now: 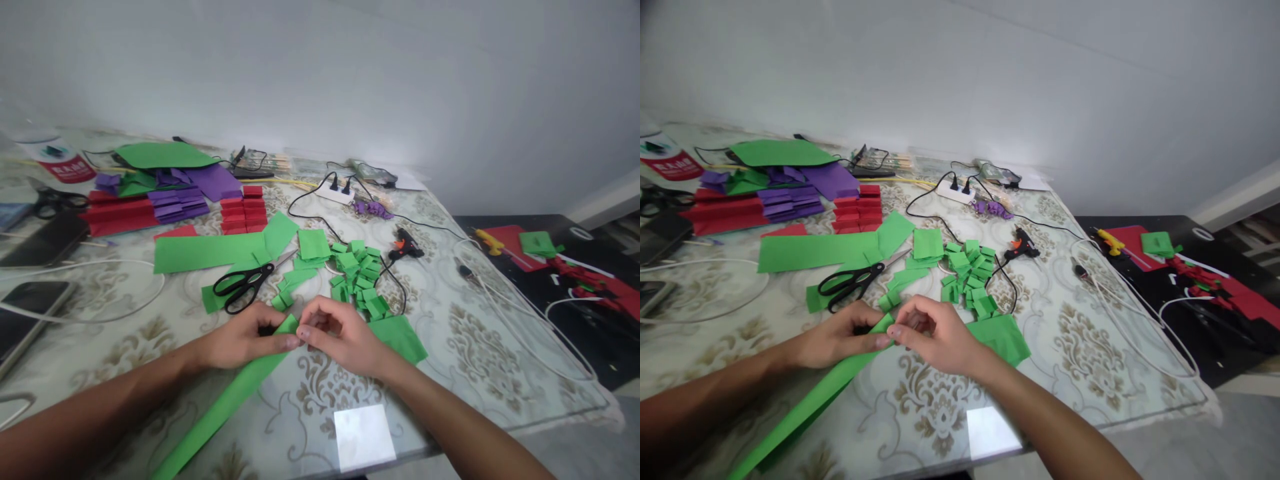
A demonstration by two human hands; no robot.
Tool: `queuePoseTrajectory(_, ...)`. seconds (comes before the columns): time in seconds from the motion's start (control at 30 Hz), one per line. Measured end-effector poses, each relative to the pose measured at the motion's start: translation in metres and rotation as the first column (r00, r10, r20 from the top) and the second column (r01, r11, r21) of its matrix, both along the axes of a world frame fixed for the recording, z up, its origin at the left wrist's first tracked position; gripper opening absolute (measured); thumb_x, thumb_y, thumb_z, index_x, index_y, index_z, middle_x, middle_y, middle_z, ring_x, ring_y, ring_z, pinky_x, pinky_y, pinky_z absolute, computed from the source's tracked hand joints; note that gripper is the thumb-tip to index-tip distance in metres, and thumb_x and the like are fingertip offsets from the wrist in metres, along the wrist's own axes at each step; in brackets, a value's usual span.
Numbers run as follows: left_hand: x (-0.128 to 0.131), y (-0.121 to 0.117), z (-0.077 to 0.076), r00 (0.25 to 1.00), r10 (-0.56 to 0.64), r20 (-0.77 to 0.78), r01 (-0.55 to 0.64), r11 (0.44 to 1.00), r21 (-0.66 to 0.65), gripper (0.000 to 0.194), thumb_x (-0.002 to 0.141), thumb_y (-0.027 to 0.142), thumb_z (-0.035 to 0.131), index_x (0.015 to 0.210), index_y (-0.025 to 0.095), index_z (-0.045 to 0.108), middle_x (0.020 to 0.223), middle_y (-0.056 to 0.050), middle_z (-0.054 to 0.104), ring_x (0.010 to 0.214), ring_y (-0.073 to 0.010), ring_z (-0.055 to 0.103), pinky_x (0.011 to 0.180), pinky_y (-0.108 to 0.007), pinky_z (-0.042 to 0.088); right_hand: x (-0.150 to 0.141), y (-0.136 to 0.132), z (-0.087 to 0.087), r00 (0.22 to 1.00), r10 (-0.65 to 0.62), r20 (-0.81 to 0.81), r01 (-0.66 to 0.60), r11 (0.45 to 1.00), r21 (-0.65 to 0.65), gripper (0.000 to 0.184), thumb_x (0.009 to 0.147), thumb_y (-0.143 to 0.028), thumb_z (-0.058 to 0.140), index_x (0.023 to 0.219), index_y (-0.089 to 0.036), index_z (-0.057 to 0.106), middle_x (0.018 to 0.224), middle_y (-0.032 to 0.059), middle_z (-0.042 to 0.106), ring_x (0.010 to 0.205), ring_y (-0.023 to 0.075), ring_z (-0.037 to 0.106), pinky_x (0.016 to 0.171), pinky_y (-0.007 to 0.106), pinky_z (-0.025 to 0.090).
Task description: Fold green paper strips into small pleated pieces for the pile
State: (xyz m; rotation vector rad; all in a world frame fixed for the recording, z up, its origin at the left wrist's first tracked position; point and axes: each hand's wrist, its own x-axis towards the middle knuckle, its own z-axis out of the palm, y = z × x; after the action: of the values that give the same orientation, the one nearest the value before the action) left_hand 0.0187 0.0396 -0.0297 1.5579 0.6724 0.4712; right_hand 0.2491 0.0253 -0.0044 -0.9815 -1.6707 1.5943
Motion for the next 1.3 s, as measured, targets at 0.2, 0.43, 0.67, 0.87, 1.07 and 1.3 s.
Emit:
queuePoseTrajectory(0.2,0.000,0.000,0.000,1.000,-0.003,-0.024,0.004,1.000,0.024,0.048,0.096,0.052,0.065,0.067,0.016,0.052,0.063,0.006,0.030,0.058,-0.0099,0.028,0.050,-0.023,0.023,0.002,-0.001,0.002,0.999,0.030,0.017,-0.031,0.999,0.045,0.017,0.092,-0.034,0.073,0.091,-0.019,0.065,0.077,-0.0004,0.061,0.070,0.0140,0.056,0.064,0.026,0.045)
queuePoseTrajectory(0.43,0.000,0.001,-0.002,0.998,0.002,-0.060,0.001,0.999,0.038,0.049,0.097,0.055,0.061,0.071,0.014,0.055,0.066,0.005,0.034,0.061,-0.0104,0.032,0.053,-0.024,0.024,0.003,-0.001,0.004,0.998,0.066,0.015,-0.067,0.994,0.090,0.017,0.082,-0.023,0.078,0.093,-0.019,0.065,0.079,-0.0012,0.061,0.066,0.0123,0.055,0.061,0.024,0.046)
queuePoseTrajectory(0.67,0.003,0.000,0.002,0.996,-0.020,-0.081,0.029,0.993,0.112,0.048,0.098,0.053,0.060,0.069,0.016,0.050,0.066,0.005,0.031,0.061,-0.0101,0.032,0.053,-0.024,0.024,0.000,0.000,0.001,0.999,0.018,0.033,-0.019,0.999,0.045,0.016,0.082,-0.027,0.079,0.089,-0.017,0.070,0.074,-0.0012,0.062,0.064,0.0122,0.055,0.059,0.023,0.044)
queuePoseTrajectory(0.87,0.003,-0.001,0.002,0.994,-0.024,-0.105,0.036,0.992,0.121,0.049,0.100,0.054,0.058,0.069,0.017,0.048,0.066,0.006,0.029,0.060,-0.0099,0.031,0.052,-0.024,0.023,-0.001,0.001,-0.001,0.999,-0.005,0.051,0.004,1.000,0.009,0.015,0.083,-0.029,0.079,0.085,-0.016,0.073,0.072,-0.0004,0.064,0.064,0.0123,0.055,0.059,0.024,0.042)
queuePoseTrajectory(1.07,0.003,-0.003,0.005,0.993,0.002,-0.115,0.016,0.989,0.149,0.046,0.101,0.054,0.056,0.075,0.017,0.052,0.070,0.005,0.031,0.064,-0.0112,0.033,0.057,-0.025,0.026,-0.002,0.003,-0.004,1.000,-0.025,-0.017,0.024,0.999,-0.034,0.019,0.084,-0.030,0.083,0.088,-0.017,0.070,0.073,-0.0017,0.066,0.066,0.0118,0.060,0.061,0.023,0.044)
queuePoseTrajectory(1.3,0.003,-0.002,0.009,0.996,0.056,-0.073,-0.042,0.983,0.180,0.039,0.101,0.048,0.058,0.077,0.018,0.050,0.070,0.006,0.032,0.065,-0.0117,0.033,0.058,-0.026,0.027,0.000,0.004,-0.006,0.996,-0.055,-0.070,0.047,0.992,-0.121,0.030,0.083,-0.037,0.087,0.094,-0.019,0.065,0.071,-0.0016,0.071,0.064,0.0139,0.067,0.059,0.024,0.050)
